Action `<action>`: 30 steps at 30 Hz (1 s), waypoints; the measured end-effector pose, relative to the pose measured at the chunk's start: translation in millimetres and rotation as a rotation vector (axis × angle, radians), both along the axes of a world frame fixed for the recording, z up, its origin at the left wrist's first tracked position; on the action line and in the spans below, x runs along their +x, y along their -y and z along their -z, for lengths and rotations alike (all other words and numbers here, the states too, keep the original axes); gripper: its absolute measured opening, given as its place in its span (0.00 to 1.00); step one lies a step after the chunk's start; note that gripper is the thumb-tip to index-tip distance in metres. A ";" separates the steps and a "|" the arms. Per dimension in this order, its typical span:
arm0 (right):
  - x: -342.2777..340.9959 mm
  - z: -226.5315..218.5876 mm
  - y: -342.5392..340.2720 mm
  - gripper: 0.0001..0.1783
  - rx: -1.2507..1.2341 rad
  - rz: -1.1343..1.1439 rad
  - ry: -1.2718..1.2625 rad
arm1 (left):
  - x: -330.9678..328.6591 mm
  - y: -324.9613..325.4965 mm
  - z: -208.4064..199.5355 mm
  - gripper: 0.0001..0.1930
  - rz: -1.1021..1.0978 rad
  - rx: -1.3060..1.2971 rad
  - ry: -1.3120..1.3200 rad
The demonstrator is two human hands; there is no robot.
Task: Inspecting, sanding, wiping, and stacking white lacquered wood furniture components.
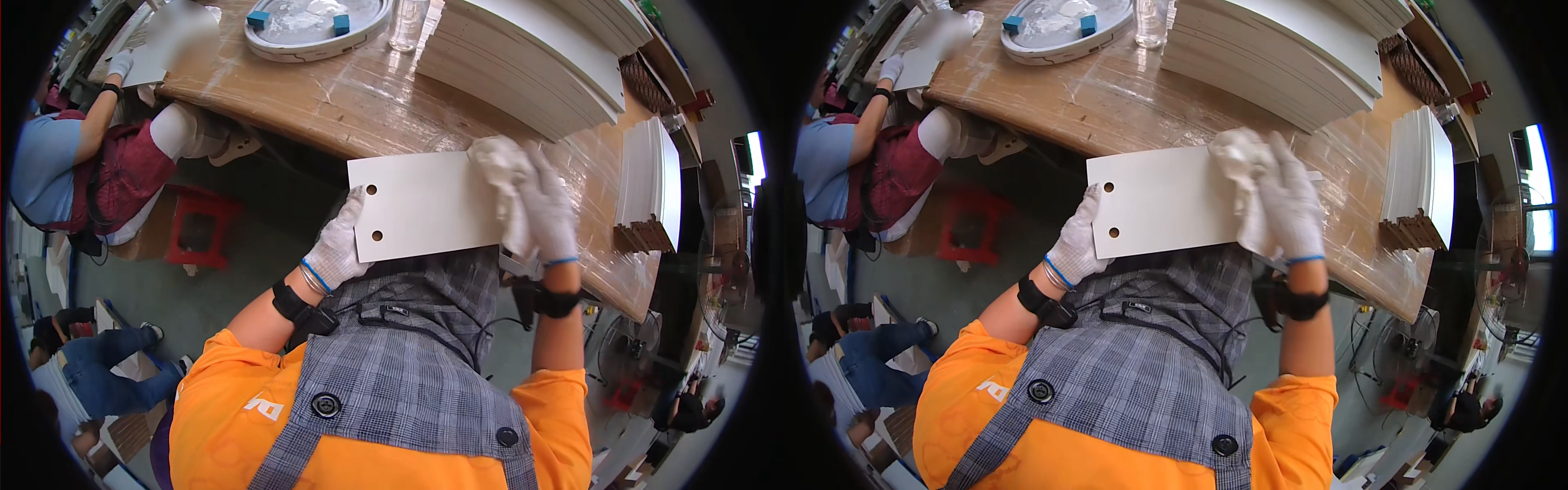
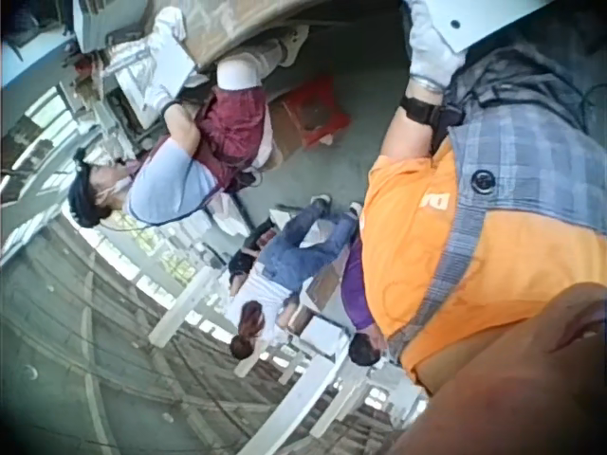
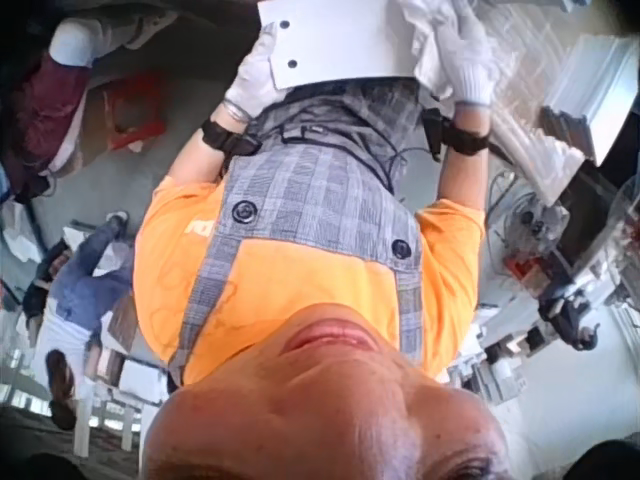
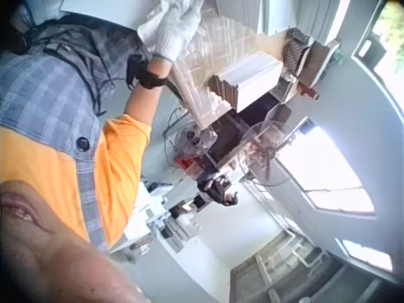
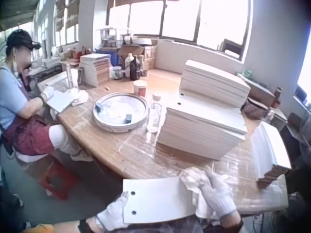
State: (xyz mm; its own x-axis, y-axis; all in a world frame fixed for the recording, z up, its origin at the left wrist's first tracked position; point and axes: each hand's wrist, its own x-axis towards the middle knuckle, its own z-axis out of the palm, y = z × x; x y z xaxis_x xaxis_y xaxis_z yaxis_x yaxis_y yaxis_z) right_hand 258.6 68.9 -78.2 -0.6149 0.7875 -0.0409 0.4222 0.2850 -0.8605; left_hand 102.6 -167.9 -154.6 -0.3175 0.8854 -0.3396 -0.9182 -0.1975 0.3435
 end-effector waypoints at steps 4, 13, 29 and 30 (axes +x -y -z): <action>-64.4 15.9 105.5 0.33 1.043 -0.502 0.395 | 5.2 -0.4 -0.3 0.29 0.017 0.056 0.015; -20.0 1.4 28.6 0.26 0.575 -0.202 0.295 | 6.1 12.1 -6.6 0.30 0.032 0.018 -0.079; 42.9 -17.8 -67.5 0.19 1.167 0.011 0.882 | 16.5 26.8 -10.0 0.32 -0.029 0.004 -0.090; 32.5 -24.3 -66.4 0.17 0.771 -0.300 0.879 | 16.1 31.5 -2.5 0.29 -0.015 -0.004 -0.093</action>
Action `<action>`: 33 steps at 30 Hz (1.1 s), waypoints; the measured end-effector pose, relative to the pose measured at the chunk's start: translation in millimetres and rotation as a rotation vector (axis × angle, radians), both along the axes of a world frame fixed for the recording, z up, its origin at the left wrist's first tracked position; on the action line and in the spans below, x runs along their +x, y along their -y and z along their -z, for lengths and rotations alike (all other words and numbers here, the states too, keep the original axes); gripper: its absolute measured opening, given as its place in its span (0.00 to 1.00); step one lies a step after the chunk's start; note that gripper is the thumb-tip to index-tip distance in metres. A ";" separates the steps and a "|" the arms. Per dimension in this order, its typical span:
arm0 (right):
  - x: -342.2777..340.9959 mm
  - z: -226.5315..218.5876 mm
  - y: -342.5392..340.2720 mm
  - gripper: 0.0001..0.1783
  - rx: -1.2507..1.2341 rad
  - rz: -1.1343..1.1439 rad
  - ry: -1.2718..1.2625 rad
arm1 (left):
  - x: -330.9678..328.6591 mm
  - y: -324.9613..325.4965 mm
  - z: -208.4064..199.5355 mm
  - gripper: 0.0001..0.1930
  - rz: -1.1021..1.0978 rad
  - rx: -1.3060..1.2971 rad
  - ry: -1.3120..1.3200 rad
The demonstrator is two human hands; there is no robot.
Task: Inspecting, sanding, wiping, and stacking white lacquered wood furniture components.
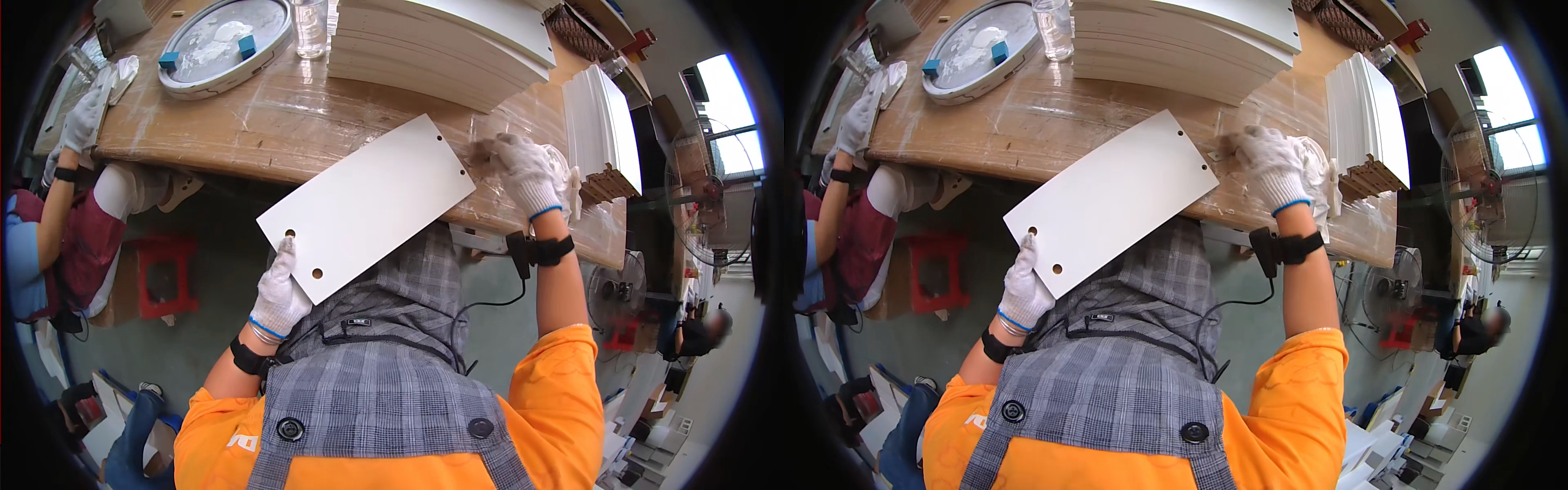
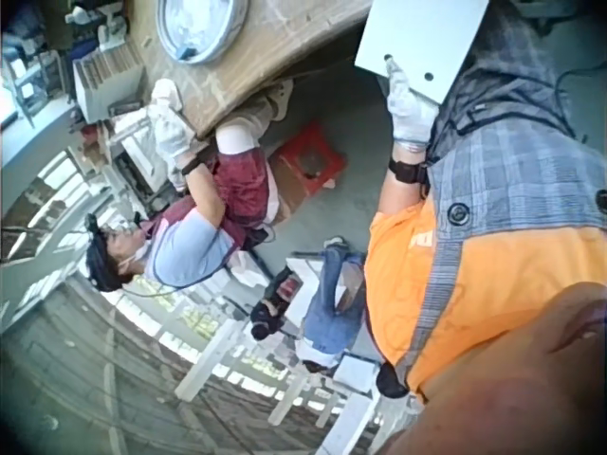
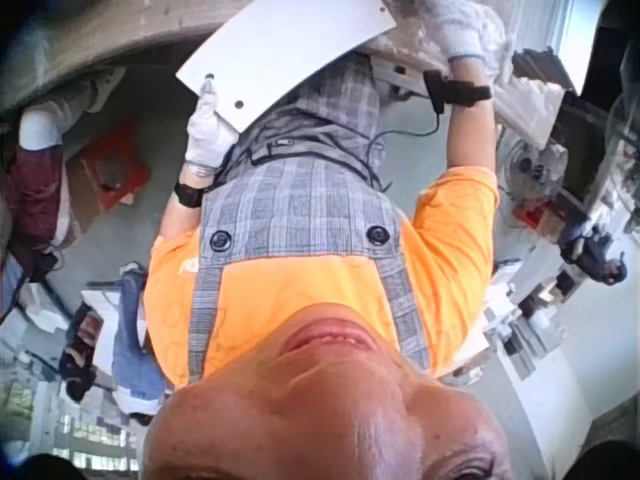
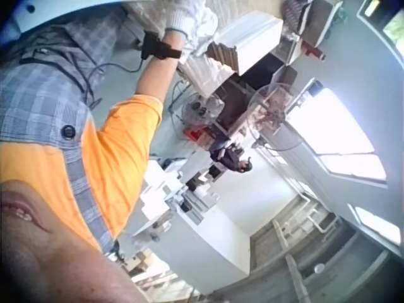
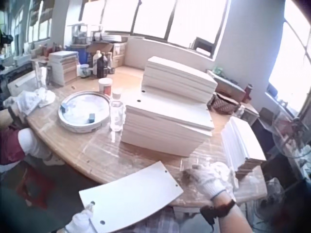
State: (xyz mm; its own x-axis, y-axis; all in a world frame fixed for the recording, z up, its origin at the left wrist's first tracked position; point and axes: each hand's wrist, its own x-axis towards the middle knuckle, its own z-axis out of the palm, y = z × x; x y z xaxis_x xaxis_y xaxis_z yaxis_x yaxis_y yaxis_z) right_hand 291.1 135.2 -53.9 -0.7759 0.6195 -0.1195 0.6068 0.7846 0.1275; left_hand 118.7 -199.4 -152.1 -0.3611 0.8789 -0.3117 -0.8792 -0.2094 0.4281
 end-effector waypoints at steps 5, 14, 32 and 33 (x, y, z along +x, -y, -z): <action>-8.6 3.9 -10.4 0.15 -0.070 -0.049 -0.067 | -4.7 8.0 8.5 0.25 -0.004 -0.032 0.030; -19.0 -8.7 7.7 0.13 -0.376 0.327 -0.143 | -9.7 15.4 17.6 0.24 0.011 -0.060 0.123; -79.6 56.6 59.6 0.17 0.098 0.074 -0.489 | -2.4 13.8 0.0 0.23 0.175 -0.158 0.066; -82.8 55.6 60.9 0.17 0.094 0.070 -0.487 | -2.4 14.0 1.9 0.22 0.181 -0.163 0.066</action>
State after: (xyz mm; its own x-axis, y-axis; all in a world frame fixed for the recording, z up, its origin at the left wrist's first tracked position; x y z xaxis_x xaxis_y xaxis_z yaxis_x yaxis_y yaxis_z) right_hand 208.2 74.3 -109.5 -0.6839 0.6626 0.3053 0.6641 0.7387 -0.1155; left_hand 116.3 -213.4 -154.0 -0.1770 0.8634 -0.4724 -0.9231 0.0208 0.3839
